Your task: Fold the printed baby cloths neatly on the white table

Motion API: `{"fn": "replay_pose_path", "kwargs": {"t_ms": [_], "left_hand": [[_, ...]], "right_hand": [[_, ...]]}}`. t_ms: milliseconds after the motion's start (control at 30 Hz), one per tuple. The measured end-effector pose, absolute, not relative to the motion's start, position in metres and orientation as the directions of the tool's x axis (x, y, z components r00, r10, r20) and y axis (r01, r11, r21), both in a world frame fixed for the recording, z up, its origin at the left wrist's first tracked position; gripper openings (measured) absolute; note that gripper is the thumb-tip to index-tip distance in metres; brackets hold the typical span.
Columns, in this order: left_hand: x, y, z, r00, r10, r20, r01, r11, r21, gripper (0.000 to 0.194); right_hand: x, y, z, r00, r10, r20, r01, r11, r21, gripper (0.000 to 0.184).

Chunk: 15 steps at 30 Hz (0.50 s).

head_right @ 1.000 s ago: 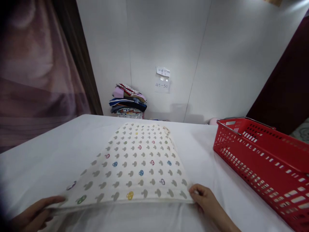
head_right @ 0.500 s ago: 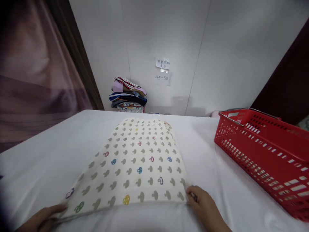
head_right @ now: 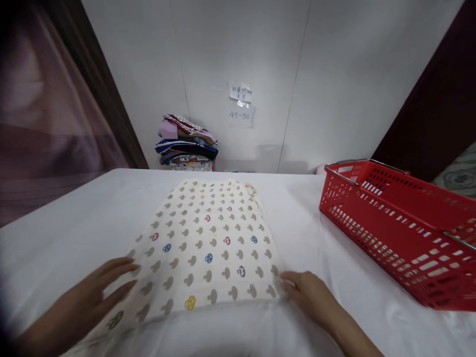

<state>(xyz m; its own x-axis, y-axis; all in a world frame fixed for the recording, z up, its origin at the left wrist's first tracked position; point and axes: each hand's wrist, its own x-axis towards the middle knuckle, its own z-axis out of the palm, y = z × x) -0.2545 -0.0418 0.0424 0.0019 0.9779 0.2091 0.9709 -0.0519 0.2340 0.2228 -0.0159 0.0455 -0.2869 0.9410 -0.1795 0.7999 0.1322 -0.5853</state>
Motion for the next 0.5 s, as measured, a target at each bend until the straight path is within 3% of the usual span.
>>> {"fn": "replay_pose_path", "kwargs": {"t_ms": [133,233,367,500], "left_hand": [[-0.165,0.002,0.055,0.346,0.931,0.113,0.876,-0.364,0.316,0.032],[-0.107,0.036,0.057,0.490,0.863,0.119,0.767,-0.492,0.412,0.030],[-0.057,0.092,0.051,0.487,0.867,0.104,0.718,-0.465,0.518,0.026],[-0.031,0.154,0.043,0.339,0.937,0.082,0.794,-0.331,0.510,0.023]], "right_hand": [[0.212,0.036,0.055,-0.233,0.972,-0.001,0.768,0.183,-0.614,0.034],[0.196,0.090,0.044,-0.189,0.982,0.027,0.758,0.163,-0.631,0.030],[0.173,0.149,0.025,-0.078,0.997,-0.013,0.857,0.061,-0.512,0.023],[0.158,0.176,0.018,-0.026,0.998,-0.061,0.875,-0.007,-0.484,0.023]]}}
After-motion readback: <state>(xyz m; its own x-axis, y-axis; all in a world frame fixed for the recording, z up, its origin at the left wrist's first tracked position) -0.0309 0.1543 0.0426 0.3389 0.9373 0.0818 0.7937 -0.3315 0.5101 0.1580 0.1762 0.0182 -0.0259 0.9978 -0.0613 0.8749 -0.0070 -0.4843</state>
